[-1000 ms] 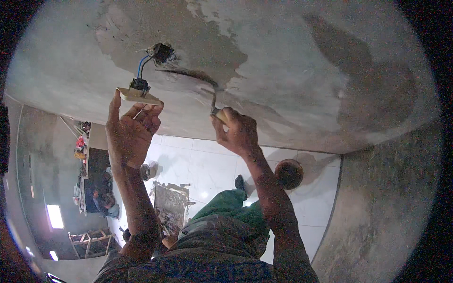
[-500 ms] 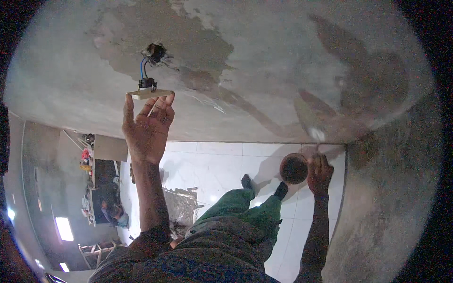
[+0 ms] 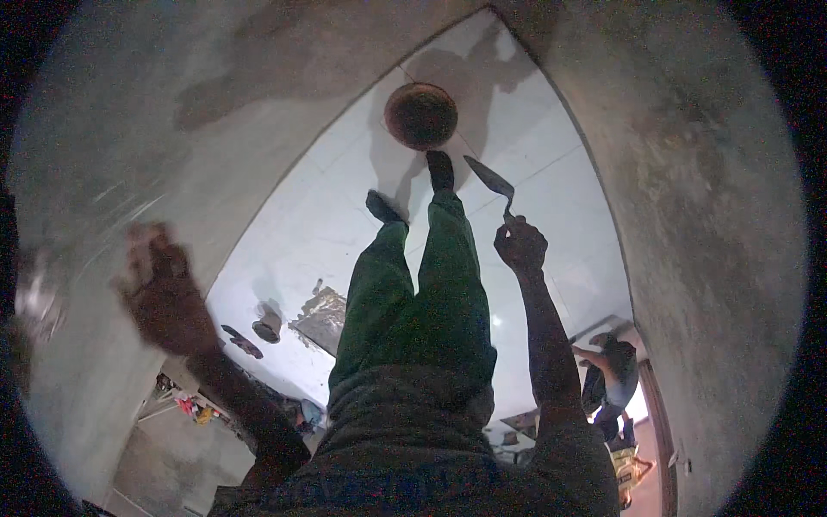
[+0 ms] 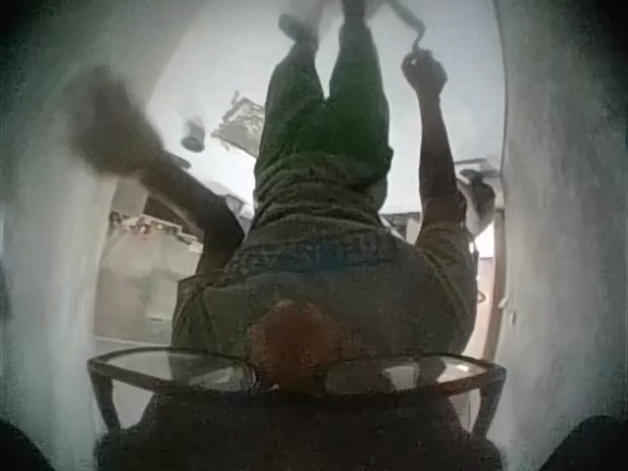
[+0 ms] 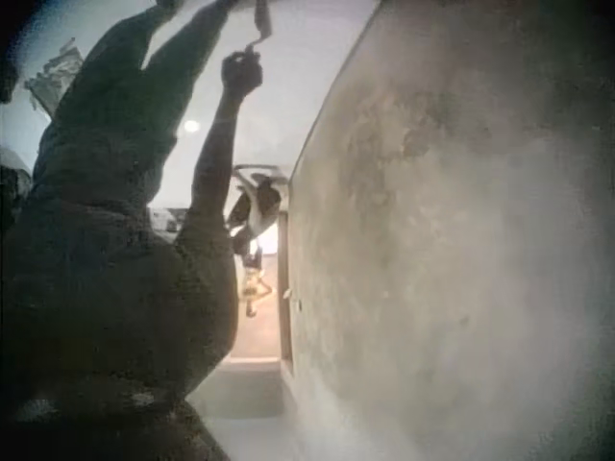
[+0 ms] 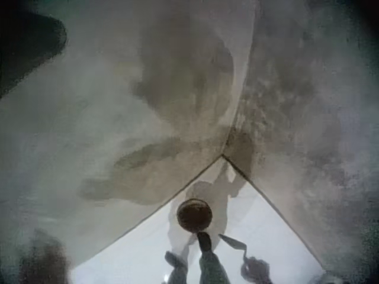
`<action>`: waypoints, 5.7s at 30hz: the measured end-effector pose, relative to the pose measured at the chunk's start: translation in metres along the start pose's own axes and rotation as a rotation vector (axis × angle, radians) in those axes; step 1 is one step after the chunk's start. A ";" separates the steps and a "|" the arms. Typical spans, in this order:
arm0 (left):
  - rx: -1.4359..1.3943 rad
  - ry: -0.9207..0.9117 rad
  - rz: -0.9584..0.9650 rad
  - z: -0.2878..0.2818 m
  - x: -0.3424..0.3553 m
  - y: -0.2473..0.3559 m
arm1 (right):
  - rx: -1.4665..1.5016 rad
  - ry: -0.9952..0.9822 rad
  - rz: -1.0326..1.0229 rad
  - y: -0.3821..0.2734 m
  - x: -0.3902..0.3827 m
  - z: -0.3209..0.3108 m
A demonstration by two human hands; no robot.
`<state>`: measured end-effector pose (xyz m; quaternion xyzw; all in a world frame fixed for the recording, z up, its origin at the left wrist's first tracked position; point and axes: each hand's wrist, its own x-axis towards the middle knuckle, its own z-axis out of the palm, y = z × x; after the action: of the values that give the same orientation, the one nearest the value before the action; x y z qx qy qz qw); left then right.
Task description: The person applies mortar around an electrical outlet on a concrete wall using a trowel, taking mortar from a bucket.
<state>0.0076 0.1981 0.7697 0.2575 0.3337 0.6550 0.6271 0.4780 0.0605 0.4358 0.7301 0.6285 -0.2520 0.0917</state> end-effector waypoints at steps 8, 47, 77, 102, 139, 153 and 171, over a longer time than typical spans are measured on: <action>0.610 0.292 -0.976 -0.281 -0.011 -0.416 | -0.175 -0.035 -0.152 -0.006 0.155 0.143; 1.164 0.234 -0.644 -0.470 0.029 -0.616 | 0.435 -0.441 -0.368 -0.034 0.276 0.276; 0.361 0.563 0.347 0.112 -0.006 0.069 | 0.482 0.196 -0.638 -0.125 0.015 -0.176; 0.254 0.784 0.481 0.134 -0.031 0.165 | 0.510 0.142 -1.339 -0.341 0.028 -0.391; 0.421 0.861 0.404 0.137 -0.048 0.184 | 0.815 -0.554 -1.216 -0.407 0.041 -0.430; 0.470 0.911 0.354 0.144 -0.047 0.187 | 0.625 -0.155 -1.503 -0.467 0.053 -0.430; 0.450 0.894 0.363 0.141 -0.047 0.188 | 0.977 -0.431 -1.378 -0.465 0.029 -0.359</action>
<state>-0.0044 0.1694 1.0076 0.1350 0.6510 0.7109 0.2294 0.1231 0.3375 0.8134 0.0812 0.7207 -0.6253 -0.2879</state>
